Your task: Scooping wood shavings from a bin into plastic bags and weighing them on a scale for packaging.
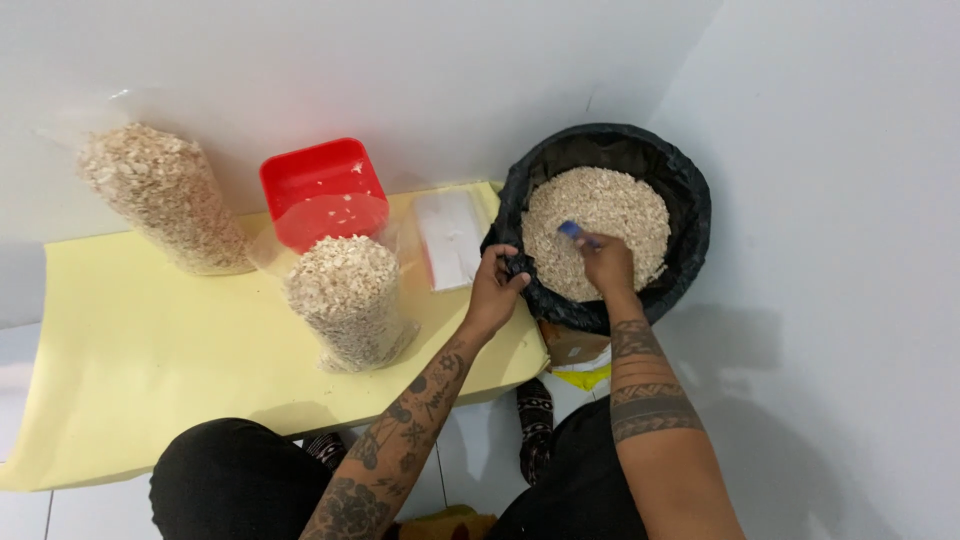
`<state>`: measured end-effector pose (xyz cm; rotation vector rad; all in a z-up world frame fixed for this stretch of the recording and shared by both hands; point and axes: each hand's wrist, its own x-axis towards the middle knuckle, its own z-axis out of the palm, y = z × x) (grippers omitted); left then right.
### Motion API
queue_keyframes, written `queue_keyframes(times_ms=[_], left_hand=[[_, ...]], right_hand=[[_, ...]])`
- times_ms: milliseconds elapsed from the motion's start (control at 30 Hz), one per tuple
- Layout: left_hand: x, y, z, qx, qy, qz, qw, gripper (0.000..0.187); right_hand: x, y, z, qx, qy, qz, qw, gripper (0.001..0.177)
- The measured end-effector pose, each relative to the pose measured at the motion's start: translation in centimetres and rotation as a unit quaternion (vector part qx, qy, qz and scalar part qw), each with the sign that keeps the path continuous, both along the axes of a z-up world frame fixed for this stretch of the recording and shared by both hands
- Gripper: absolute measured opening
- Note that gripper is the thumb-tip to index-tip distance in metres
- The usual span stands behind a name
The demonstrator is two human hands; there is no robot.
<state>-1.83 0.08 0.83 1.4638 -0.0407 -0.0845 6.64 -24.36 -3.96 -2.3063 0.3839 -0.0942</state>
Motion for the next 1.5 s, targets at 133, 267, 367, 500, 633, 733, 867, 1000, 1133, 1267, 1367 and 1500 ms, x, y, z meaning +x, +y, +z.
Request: queue_keyframes(times_ms=[133, 267, 367, 500, 633, 733, 867, 1000, 1133, 1267, 1367, 1500], left_hand=[[0.6, 0.5, -1.5, -0.013, -0.01, 0.004, 1.0, 0.041], [0.3, 1.1, -0.9, -0.007, -0.008, -0.017, 1.0, 0.038], [0.2, 1.2, -0.5, -0.013, -0.01, -0.024, 1.0, 0.036], [0.5, 1.0, -0.8, -0.013, -0.006, -0.025, 1.0, 0.036], [0.4, 1.1, -0.1, -0.007, -0.019, -0.03, 0.999, 0.034], [0.7, 0.9, -0.5, -0.011, -0.012, -0.032, 0.999, 0.035], [1.0, 0.7, -1.0, -0.013, -0.013, -0.026, 0.999, 0.036], [1.4, 0.8, -1.1, -0.015, -0.008, -0.027, 1.0, 0.036], [1.2, 0.8, -1.2, -0.014, -0.012, -0.023, 1.0, 0.036], [1.5, 0.6, -1.1, -0.024, -0.004, -0.019, 1.0, 0.039], [1.6, 0.3, -1.9, -0.014, 0.007, -0.014, 1.0, 0.042], [2.5, -0.1, -2.9, 0.002, 0.007, 0.002, 1.0, 0.04]], right_hand=[[-1.6, 3.4, 3.6, 0.009, -0.001, 0.076, 0.997, 0.025], [-2.0, 4.3, 4.1, 0.069, -0.018, -0.017, 0.997, 0.023], [-2.0, 3.6, 4.0, 0.16, -0.026, -0.094, 0.982, 0.022], [-0.8, 1.1, 3.0, 0.269, -0.059, -0.2, 0.94, 0.02], [-0.9, 0.4, 5.3, 0.403, -0.052, -0.251, 0.878, 0.026], [-1.0, -0.5, 5.7, 0.475, -0.056, -0.281, 0.832, 0.029], [-2.5, 0.3, 7.9, 0.506, -0.099, -0.269, 0.814, 0.037], [-1.9, 0.2, 7.5, 0.516, -0.091, -0.255, 0.813, 0.035], [-2.2, 0.5, 8.3, 0.532, -0.092, -0.241, 0.806, 0.036], [-2.4, 0.0, 8.2, 0.544, -0.107, -0.244, 0.795, 0.029], [-2.5, -0.3, 8.4, 0.552, -0.127, -0.256, 0.783, 0.027], [-2.5, 0.4, 10.9, 0.582, -0.159, -0.287, 0.744, 0.027]])
